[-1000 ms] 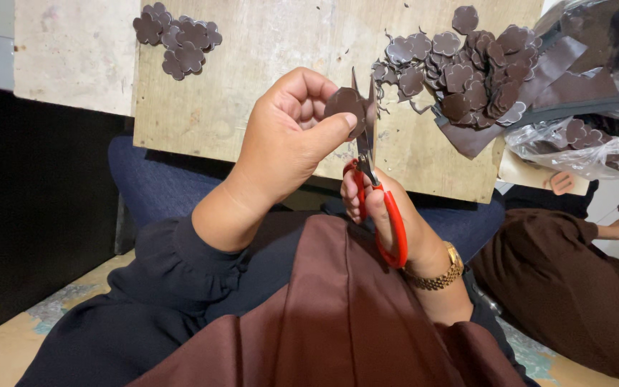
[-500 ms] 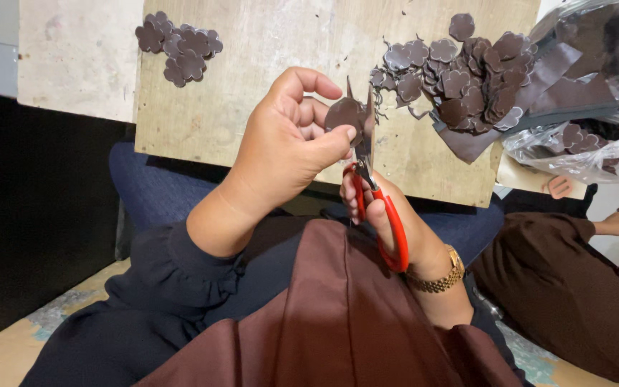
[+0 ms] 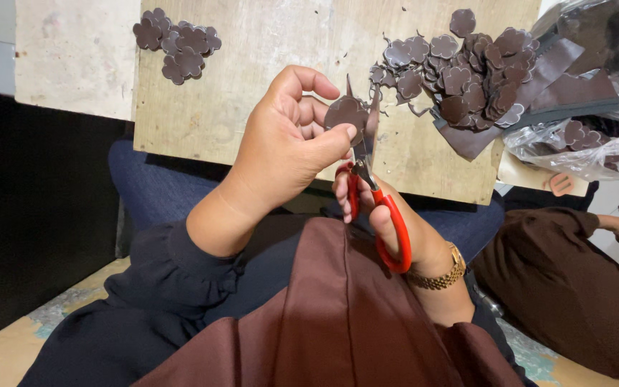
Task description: The person uses red-handled scissors to trim the edges of small dark brown flower-shaped pieces of material. They hold each piece in the left hand and carefully cut around the perimeter with the right hand, placing finished pieces on a wooden board.
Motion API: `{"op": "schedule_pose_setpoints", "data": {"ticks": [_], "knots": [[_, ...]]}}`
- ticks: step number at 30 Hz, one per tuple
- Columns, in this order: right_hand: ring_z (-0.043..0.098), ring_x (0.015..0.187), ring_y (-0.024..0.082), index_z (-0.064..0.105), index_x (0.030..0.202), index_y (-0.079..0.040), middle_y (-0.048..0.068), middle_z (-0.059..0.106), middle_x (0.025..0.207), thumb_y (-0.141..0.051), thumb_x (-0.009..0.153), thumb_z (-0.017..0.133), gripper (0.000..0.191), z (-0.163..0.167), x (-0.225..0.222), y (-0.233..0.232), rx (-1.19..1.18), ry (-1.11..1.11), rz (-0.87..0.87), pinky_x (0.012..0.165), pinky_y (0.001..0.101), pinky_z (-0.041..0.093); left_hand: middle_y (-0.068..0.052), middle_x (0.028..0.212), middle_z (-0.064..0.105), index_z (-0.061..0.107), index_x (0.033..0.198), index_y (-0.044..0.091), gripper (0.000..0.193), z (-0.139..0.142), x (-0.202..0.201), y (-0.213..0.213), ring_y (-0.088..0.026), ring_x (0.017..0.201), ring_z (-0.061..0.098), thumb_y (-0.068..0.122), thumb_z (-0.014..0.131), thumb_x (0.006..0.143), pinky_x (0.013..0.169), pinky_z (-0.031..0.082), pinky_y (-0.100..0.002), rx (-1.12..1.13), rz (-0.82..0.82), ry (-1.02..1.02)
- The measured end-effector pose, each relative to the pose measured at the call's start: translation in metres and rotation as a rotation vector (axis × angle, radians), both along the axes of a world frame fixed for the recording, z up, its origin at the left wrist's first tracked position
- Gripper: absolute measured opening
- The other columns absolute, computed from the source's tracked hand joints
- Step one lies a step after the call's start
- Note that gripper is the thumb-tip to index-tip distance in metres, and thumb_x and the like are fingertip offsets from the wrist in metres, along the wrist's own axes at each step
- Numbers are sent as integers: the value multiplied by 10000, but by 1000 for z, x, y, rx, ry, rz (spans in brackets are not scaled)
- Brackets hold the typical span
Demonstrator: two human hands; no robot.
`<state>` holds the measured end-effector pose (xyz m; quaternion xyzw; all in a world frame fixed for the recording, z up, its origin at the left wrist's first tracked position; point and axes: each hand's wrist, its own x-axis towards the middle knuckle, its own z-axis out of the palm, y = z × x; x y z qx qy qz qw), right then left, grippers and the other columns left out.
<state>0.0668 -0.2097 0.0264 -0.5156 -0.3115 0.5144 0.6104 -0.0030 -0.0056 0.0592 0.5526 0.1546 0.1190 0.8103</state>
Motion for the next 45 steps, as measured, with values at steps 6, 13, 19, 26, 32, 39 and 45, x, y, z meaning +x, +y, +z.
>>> {"op": "schedule_pose_setpoints", "data": {"ticks": [6, 13, 19, 26, 32, 39, 45], "knots": [[462, 996, 123, 425, 1396, 1, 34, 478, 1173, -810, 902, 541, 956, 0, 2, 3, -13, 0, 6, 881, 276, 444, -63, 856, 666, 455, 1207, 4, 371, -1, 1, -3, -88, 738, 681, -60, 689, 927, 642, 549, -211, 12, 10, -3], [378, 833, 111, 487, 1162, -31, 3, 420, 952, -839, 891, 532, 854, 4, 0, 4, -8, 20, -14, 752, 247, 388, -70, 876, 682, 452, 1189, 11, 358, 0, 0, -1, -99, 753, 702, -56, 681, 922, 647, 559, -212, -2, 13, 0], [369, 809, 105, 472, 1084, -48, -2, 405, 942, -826, 895, 551, 805, 3, 1, 5, -15, 46, 5, 727, 245, 377, -76, 893, 672, 454, 1189, 8, 361, -2, -1, 1, -97, 769, 690, -63, 687, 922, 685, 571, -219, -20, 5, -18], [388, 815, 99, 486, 1119, -47, -1, 422, 958, -826, 903, 540, 811, -2, 2, 3, -37, 21, 15, 733, 242, 389, -55, 916, 679, 450, 1195, 16, 354, -4, -3, 2, -63, 794, 668, -40, 683, 935, 697, 547, -197, 0, -11, -29], [447, 981, 124, 446, 1409, 0, 23, 475, 1168, -798, 920, 562, 942, -3, 2, -1, 13, 26, 30, 882, 266, 436, -20, 868, 660, 465, 1203, 22, 354, -2, -4, 3, -21, 725, 600, -6, 695, 935, 625, 472, -167, 169, -38, 21], [438, 935, 113, 426, 1431, -16, 15, 480, 1138, -830, 899, 541, 980, -8, 3, 0, -2, -25, 39, 844, 256, 440, -30, 902, 694, 462, 1180, 32, 355, -2, -4, 3, -23, 758, 643, -8, 705, 925, 654, 506, -172, 121, -28, 7], [402, 892, 106, 466, 1326, -7, 6, 459, 1073, -831, 889, 569, 939, -12, 3, -3, -21, 35, 19, 796, 244, 403, -36, 880, 684, 464, 1163, 34, 361, -4, -4, 3, -33, 760, 637, -23, 718, 914, 644, 497, -179, 105, -10, 21]]}}
